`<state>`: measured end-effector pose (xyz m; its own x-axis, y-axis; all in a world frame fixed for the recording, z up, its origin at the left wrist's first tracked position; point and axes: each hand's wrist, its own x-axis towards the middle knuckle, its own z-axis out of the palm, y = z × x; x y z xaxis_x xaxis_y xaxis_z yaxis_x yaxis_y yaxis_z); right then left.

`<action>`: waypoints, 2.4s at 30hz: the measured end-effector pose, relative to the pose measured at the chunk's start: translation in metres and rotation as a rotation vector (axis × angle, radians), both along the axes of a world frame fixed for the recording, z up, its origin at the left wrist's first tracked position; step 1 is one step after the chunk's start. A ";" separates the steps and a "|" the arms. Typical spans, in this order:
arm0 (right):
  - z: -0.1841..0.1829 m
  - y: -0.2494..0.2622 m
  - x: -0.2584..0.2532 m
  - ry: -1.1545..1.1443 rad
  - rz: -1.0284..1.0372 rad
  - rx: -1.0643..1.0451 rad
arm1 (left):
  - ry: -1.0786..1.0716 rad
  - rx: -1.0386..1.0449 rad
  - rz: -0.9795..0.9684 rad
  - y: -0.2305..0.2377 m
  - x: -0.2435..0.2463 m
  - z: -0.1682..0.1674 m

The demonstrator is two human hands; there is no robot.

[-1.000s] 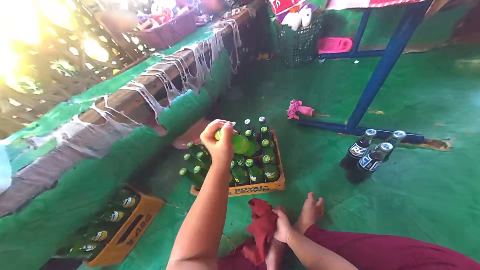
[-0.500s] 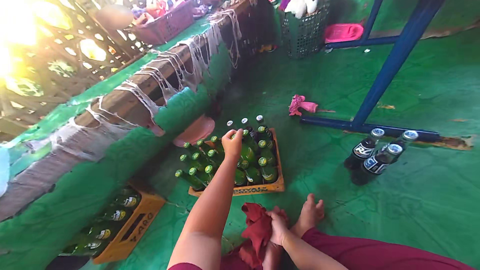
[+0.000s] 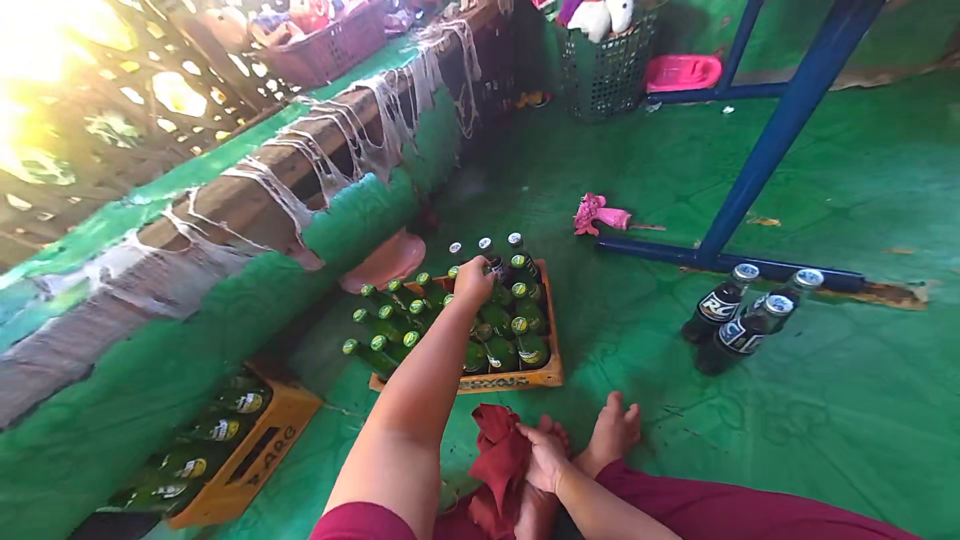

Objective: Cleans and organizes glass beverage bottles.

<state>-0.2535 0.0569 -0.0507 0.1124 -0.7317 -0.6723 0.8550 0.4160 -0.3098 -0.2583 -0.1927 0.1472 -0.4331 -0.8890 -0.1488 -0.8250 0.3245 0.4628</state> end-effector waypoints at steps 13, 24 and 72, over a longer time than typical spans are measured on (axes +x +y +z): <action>0.055 0.005 -0.023 1.037 0.252 -0.875 | 0.556 -0.766 0.103 0.166 0.201 0.138; 0.117 -0.023 0.056 1.502 -0.104 -1.201 | 0.593 -0.246 0.218 0.226 0.220 -0.043; 0.009 -0.043 0.088 1.780 0.185 -1.431 | 0.798 -0.096 0.770 0.210 0.230 -0.137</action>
